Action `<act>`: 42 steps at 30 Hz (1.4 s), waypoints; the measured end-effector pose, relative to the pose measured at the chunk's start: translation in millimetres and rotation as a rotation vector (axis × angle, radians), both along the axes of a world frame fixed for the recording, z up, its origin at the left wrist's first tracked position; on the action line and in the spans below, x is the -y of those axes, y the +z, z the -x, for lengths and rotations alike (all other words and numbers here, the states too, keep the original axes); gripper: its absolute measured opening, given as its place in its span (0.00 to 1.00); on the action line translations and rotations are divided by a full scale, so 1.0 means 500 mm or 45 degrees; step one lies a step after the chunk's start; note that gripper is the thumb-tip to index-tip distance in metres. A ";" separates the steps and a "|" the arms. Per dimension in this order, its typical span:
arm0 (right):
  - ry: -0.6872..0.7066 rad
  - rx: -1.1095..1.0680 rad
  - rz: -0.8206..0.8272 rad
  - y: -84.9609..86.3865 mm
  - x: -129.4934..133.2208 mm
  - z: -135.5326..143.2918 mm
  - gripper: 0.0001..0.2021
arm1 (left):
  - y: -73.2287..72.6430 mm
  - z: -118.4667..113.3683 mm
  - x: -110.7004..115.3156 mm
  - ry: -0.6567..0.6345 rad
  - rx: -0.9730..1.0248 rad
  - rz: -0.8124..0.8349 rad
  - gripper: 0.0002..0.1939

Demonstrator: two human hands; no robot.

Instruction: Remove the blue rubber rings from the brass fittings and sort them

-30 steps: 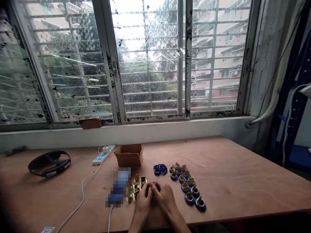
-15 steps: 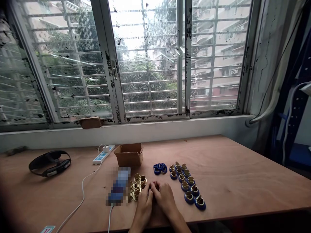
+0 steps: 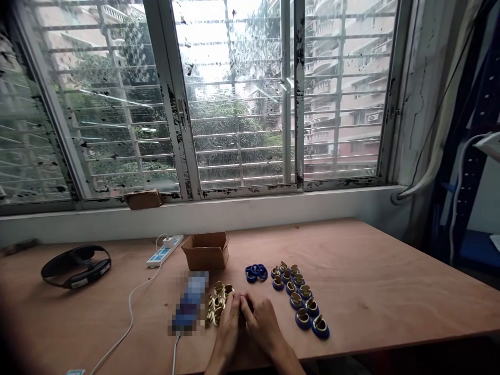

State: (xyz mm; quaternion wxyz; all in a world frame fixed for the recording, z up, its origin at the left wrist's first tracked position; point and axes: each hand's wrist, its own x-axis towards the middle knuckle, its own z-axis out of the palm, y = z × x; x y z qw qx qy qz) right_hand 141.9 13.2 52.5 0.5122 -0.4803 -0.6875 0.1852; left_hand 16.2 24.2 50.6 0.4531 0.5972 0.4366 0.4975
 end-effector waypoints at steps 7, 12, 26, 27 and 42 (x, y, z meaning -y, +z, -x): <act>0.144 -0.084 -0.030 0.026 0.019 0.002 0.15 | 0.008 0.008 0.006 -0.085 0.217 0.110 0.28; 0.101 0.039 -0.025 0.018 0.017 0.005 0.06 | 0.002 0.015 0.001 0.000 0.161 0.100 0.27; -0.092 0.226 -0.027 0.010 0.015 0.010 0.10 | -0.015 0.015 -0.007 0.076 0.066 0.011 0.21; -0.092 0.234 -0.012 0.010 0.015 0.009 0.10 | -0.014 0.014 -0.007 0.074 0.053 -0.010 0.21; 0.086 -0.178 0.187 0.017 -0.007 -0.006 0.24 | 0.003 0.003 0.002 -0.106 0.259 -0.094 0.17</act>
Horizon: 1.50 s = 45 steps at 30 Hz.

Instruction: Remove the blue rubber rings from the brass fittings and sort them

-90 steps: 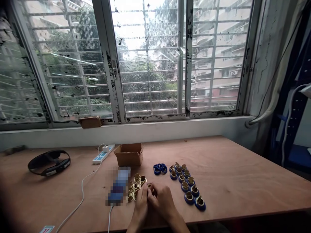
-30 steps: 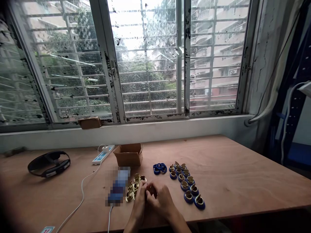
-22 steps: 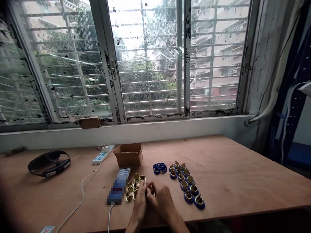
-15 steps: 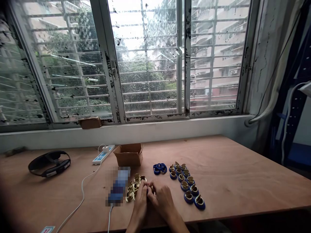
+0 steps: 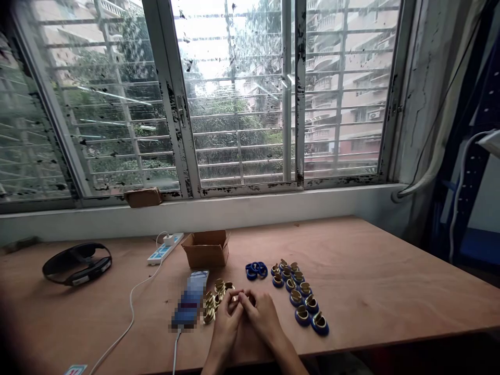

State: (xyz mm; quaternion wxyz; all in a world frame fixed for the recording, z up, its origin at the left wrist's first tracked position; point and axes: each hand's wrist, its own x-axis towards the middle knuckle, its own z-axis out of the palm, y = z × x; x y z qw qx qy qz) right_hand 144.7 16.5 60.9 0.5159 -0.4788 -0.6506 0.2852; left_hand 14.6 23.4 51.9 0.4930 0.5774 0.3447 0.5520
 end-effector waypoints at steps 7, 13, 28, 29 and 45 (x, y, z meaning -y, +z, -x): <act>-0.064 -0.079 -0.002 -0.007 -0.004 0.008 0.22 | -0.005 0.006 -0.001 0.159 -0.144 -0.066 0.15; -0.135 -0.041 -0.031 -0.013 -0.002 0.014 0.16 | -0.024 0.008 -0.015 0.245 -0.161 -0.104 0.15; -0.005 -0.298 -0.081 -0.017 -0.007 -0.005 0.18 | 0.006 0.001 0.002 0.052 0.063 0.023 0.21; 0.025 -0.323 -0.062 -0.018 -0.007 -0.003 0.18 | 0.006 0.002 0.002 0.050 0.053 0.016 0.21; 0.252 -0.490 0.223 -0.010 -0.010 -0.001 0.22 | 0.007 0.004 0.010 0.268 0.026 -0.050 0.24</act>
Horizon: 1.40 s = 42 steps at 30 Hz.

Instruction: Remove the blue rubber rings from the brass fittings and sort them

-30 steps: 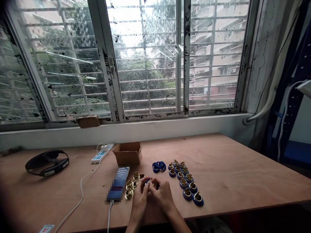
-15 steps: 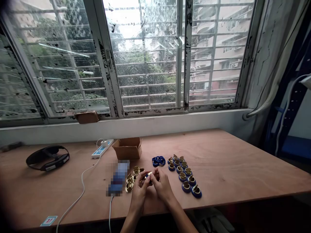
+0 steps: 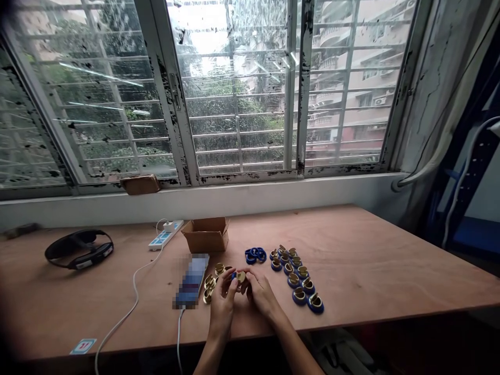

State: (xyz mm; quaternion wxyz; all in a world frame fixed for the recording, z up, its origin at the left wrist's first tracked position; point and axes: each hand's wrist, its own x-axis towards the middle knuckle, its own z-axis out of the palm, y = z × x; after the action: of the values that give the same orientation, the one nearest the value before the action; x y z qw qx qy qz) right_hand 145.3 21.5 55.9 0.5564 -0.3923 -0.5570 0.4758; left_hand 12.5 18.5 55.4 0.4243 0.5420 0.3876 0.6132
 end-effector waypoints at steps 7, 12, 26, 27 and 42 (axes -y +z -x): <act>-0.091 0.109 -0.160 -0.003 0.011 0.007 0.13 | -0.006 0.005 0.019 0.309 0.066 -0.138 0.24; -0.172 0.407 -0.193 0.009 0.019 0.005 0.12 | -0.001 0.014 0.033 0.472 0.081 -0.263 0.23; -0.115 1.015 -0.434 0.025 0.069 0.077 0.17 | 0.105 0.128 0.034 0.751 -0.349 -0.230 0.24; -0.093 1.046 -0.446 0.023 0.069 0.084 0.18 | 0.113 0.130 0.030 0.726 -0.370 -0.235 0.23; -0.091 1.064 -0.395 0.034 0.074 0.094 0.06 | 0.206 -0.088 -0.190 -0.159 -1.211 -0.273 0.17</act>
State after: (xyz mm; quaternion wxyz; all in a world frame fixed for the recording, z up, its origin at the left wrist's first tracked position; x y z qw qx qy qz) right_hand 98.5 -15.4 73.0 0.3518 -0.4818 -0.7849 0.1677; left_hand 56.4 113.5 158.6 0.1781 0.8247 0.4399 0.3077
